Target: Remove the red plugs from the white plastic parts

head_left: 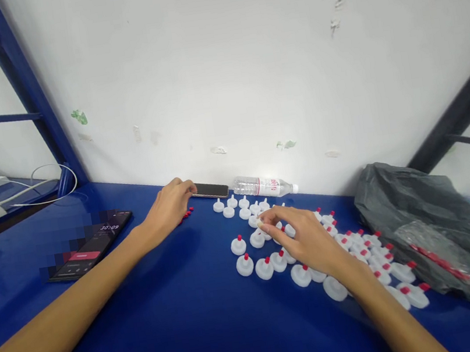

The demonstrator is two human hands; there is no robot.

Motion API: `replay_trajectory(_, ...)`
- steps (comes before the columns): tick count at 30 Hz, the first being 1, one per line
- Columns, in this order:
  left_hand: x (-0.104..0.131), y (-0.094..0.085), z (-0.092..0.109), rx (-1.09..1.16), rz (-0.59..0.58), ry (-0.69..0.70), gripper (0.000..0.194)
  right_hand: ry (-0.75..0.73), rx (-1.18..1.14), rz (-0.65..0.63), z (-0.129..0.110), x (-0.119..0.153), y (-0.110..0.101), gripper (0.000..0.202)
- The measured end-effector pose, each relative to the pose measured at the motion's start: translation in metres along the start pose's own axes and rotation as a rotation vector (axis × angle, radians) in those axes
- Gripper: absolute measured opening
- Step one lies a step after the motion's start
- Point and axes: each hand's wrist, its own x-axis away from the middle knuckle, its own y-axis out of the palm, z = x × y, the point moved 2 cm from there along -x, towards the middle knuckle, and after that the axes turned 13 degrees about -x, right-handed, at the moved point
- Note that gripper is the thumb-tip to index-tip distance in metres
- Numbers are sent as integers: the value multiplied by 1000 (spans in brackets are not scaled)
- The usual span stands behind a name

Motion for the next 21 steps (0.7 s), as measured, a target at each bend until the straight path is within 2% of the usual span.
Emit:
replay_trajectory(2, 4, -6, 15, 113, 134, 104, 29, -13, 50, 5, 1, 0, 0, 20)
replay_trajectory(5, 14, -10, 40, 230, 249, 282, 23, -46, 114, -10, 2, 1, 3, 16)
replay_trajectory(8, 28, -8, 63, 301, 258, 443, 25, -74, 155, 19, 1, 2, 5, 19)
replay_trajectory(11, 39, -5, 79, 326, 272, 555, 25, -102, 178, 56, -2, 3, 7, 35)
replay_trajectory(16, 51, -8, 89, 349, 373, 680, 24, -154, 104, 62, -8, 4, 10, 40)
replay_trajectory(21, 52, -17, 90, 383, 437, 678, 22, -167, 57, 27, -13, 3, 15, 41)
